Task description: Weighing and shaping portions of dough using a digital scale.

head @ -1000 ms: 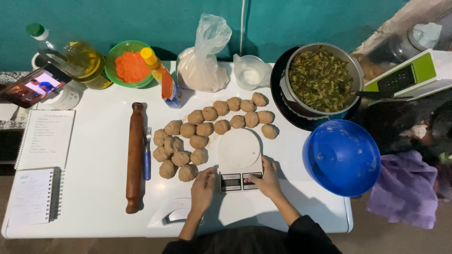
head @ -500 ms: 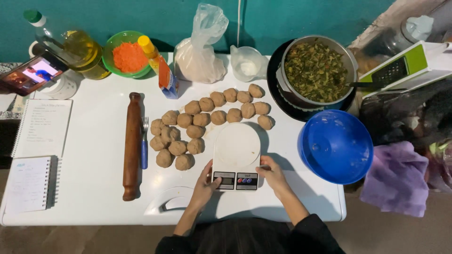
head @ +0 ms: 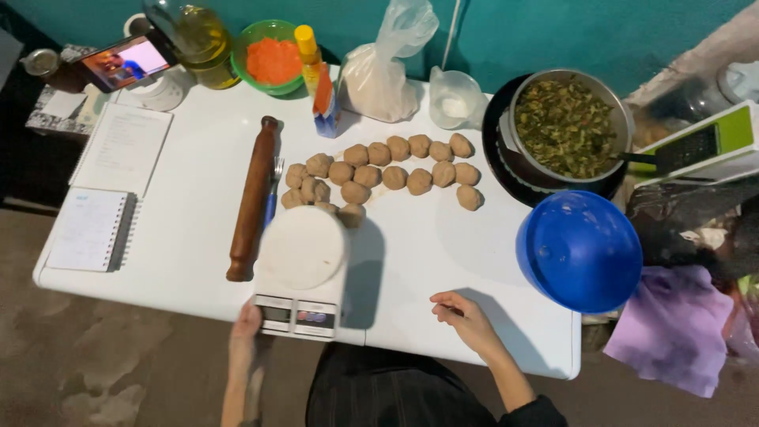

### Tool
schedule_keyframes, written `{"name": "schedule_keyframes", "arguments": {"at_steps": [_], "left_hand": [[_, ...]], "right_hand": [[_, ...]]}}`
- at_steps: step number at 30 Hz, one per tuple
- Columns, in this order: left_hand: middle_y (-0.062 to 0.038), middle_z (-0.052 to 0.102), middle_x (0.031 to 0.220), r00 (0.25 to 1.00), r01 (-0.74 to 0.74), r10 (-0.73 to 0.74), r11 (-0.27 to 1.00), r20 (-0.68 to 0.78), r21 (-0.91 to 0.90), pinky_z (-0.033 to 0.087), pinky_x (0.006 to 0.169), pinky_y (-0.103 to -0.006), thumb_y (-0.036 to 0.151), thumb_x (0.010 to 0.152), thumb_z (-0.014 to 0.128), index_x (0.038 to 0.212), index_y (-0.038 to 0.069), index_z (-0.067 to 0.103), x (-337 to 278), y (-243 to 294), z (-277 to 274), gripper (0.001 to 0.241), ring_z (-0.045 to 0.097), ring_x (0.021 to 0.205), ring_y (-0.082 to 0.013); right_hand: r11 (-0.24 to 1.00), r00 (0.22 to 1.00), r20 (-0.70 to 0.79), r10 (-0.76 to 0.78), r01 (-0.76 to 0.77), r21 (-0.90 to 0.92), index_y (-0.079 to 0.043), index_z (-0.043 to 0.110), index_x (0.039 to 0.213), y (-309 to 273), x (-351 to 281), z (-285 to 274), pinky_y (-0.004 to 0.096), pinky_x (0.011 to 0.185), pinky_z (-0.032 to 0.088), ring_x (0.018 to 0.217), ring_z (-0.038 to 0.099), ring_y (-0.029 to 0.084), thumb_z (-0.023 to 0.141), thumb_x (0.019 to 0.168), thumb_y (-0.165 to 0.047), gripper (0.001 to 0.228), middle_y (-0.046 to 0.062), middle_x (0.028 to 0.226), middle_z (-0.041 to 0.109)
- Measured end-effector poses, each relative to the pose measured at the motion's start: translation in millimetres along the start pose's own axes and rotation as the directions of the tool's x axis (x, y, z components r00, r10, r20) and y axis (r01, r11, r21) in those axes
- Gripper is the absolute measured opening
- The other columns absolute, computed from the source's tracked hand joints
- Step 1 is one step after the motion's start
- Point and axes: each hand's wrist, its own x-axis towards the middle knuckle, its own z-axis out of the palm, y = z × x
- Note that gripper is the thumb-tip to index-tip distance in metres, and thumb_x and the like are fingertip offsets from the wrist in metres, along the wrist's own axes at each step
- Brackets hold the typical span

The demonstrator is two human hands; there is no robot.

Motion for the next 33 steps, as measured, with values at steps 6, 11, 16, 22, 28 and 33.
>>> {"name": "schedule_keyframes", "arguments": {"at_steps": [6,11,16,22,28,33], "left_hand": [[-0.005,0.062,0.137,0.961,-0.265,0.233,0.933,-0.152,-0.243,0.047,0.108,-0.0453,0.039,0.103,0.063,0.143,0.008,0.056,13,72,-98,0.051,0.06,0.123,-0.0233],[-0.008,0.061,0.139,0.942,-0.318,0.282,0.922,-0.182,-0.219,0.047,0.109,-0.046,0.039,0.104,0.063,0.145,0.006,0.055,70,98,-169,0.053,0.06,0.124,-0.0256],[-0.008,0.063,0.139,0.947,-0.179,0.147,0.98,-0.285,-0.089,0.049,0.109,-0.042,0.035,0.105,0.062,0.146,0.003,0.054,121,105,-210,0.053,0.061,0.123,-0.0253],[-0.011,0.061,0.137,0.969,-0.187,0.19,0.982,-0.156,0.032,0.049,0.097,-0.0346,0.035,0.105,0.063,0.15,0.001,0.055,169,97,-229,0.058,0.06,0.116,-0.0205],[-0.02,0.055,0.124,0.582,-0.032,0.665,0.594,-0.468,0.804,0.051,0.092,-0.0408,0.033,0.096,0.09,0.133,-0.002,0.065,177,83,-203,0.056,0.055,0.103,-0.0273],[-0.025,0.038,0.138,0.471,-0.347,0.852,0.418,-0.229,0.839,0.054,0.108,-0.0401,0.014,0.085,0.096,0.132,-0.014,0.048,178,74,-177,0.073,0.055,0.122,-0.0301]], "right_hand": [[0.991,0.997,-0.028,0.077,-0.08,-0.108,-0.006,0.074,0.119,-23,-6,25,0.028,0.082,0.055,0.088,0.067,0.013,0.07,0.091,-0.019,0.03,0.004,0.099,0.075],[0.989,0.994,-0.086,0.061,-0.072,-0.13,-0.006,0.074,0.117,-15,23,51,0.028,0.08,0.055,0.085,0.067,0.013,0.07,0.092,-0.02,0.029,0.003,0.096,0.076],[0.996,0.992,-0.126,0.015,-0.027,-0.089,-0.006,0.075,0.116,-25,40,89,0.028,0.078,0.055,0.083,0.067,0.012,0.07,0.091,-0.02,0.029,0.003,0.097,0.077],[0.994,0.985,-0.164,0.044,-0.06,-0.096,-0.008,0.076,0.116,-24,63,120,0.027,0.077,0.054,0.081,0.066,0.012,0.069,0.092,-0.021,0.028,0.004,0.094,0.076],[0.99,0.982,-0.188,-0.006,-0.021,-0.14,-0.008,0.074,0.115,-44,81,145,0.028,0.077,0.055,0.081,0.067,0.012,0.07,0.092,-0.022,0.027,0.002,0.094,0.076],[0.984,0.982,-0.189,0.013,-0.046,-0.171,-0.007,0.073,0.114,-59,86,158,0.029,0.077,0.056,0.081,0.067,0.013,0.071,0.091,-0.021,0.027,0.004,0.094,0.076]]}}
